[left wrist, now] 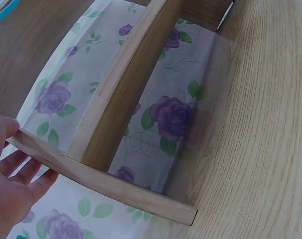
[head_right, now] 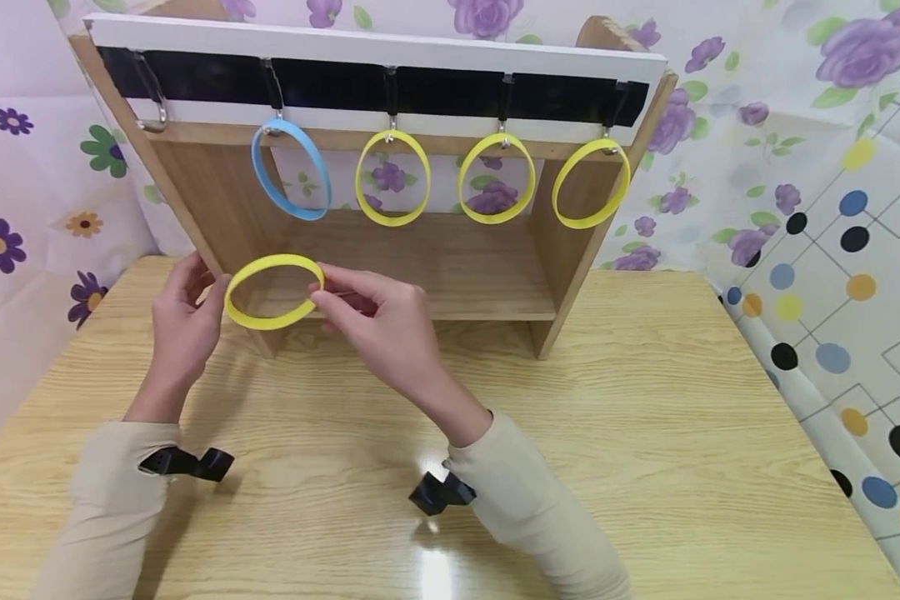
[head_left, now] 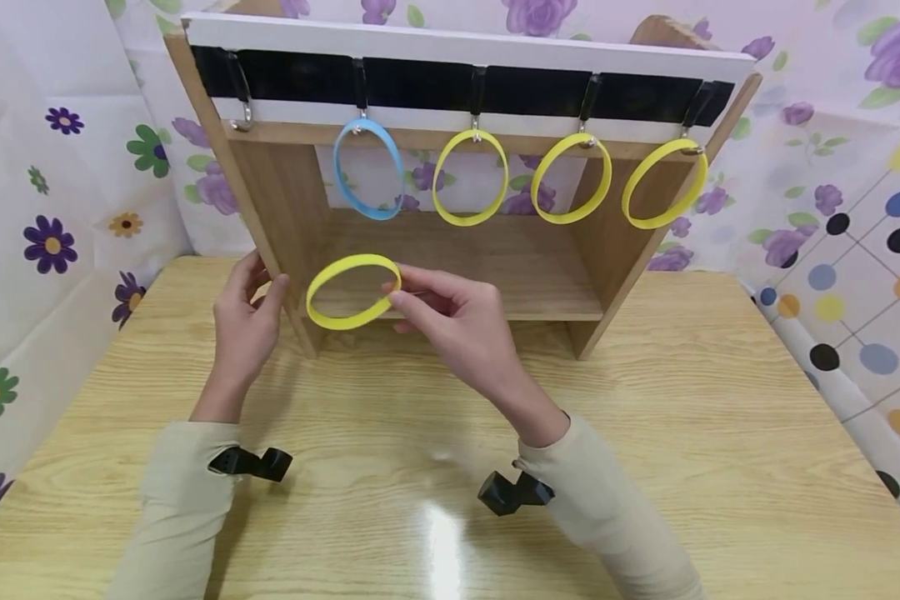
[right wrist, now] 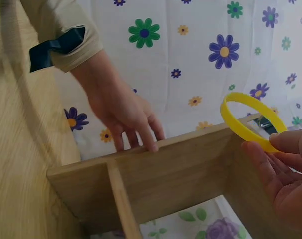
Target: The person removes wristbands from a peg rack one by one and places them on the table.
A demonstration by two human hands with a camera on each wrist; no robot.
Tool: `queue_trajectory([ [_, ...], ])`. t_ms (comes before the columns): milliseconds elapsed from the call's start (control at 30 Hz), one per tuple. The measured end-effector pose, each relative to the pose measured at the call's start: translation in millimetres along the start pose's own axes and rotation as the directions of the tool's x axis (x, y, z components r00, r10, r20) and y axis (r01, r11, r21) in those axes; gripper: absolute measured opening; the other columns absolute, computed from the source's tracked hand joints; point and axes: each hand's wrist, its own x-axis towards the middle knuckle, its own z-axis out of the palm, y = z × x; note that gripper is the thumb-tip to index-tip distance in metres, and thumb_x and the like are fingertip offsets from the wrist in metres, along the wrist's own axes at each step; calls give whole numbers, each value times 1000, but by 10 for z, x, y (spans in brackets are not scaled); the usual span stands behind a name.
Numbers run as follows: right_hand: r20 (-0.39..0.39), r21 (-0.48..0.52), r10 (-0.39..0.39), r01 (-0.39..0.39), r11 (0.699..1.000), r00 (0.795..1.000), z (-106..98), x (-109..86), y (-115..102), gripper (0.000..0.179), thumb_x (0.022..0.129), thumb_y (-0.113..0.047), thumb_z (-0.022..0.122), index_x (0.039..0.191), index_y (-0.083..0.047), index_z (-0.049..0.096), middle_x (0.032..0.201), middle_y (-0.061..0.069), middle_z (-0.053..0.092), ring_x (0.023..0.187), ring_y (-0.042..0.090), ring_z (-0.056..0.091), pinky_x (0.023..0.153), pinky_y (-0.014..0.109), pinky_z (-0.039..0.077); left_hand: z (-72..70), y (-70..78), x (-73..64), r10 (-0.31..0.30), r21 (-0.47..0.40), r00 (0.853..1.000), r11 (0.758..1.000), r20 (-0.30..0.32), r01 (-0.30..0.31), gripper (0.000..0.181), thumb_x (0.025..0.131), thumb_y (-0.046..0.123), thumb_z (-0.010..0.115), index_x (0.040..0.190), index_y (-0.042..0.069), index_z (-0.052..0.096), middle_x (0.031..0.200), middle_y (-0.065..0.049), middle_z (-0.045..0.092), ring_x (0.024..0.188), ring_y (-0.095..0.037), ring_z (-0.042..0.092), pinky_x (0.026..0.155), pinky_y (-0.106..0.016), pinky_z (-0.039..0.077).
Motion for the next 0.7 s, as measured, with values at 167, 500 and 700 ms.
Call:
queue_trajectory([
  [167,-4,-4,68,-68,998,998,-135,-100,110,26,89,4,65,114,10,66,95,18,70,81,28,69,70,37,57,-13,22,23,-4,3,1000,1000,-4,4,41,97,5,56,137,3,51,123,-12,58,112,-13,56,81,-20,46],
  [500,-54,-68,214,-218,974,975,-615,-353,429,28,90,2,65,116,13,64,98,23,69,86,30,68,69,39,56,-8,17,14,-20,18,1000,1000,7,20,41,97,5,56,138,3,50,126,-12,57,113,-13,55,83,-20,46],
  [700,-70,-97,299,-305,947,952,-851,-476,506,29,92,-2,64,118,9,64,103,21,68,92,27,67,70,37,56,-10,6,-1,-15,16,1000,1000,6,15,41,97,5,56,138,3,50,125,-13,57,113,-13,55,82,-20,45],
])
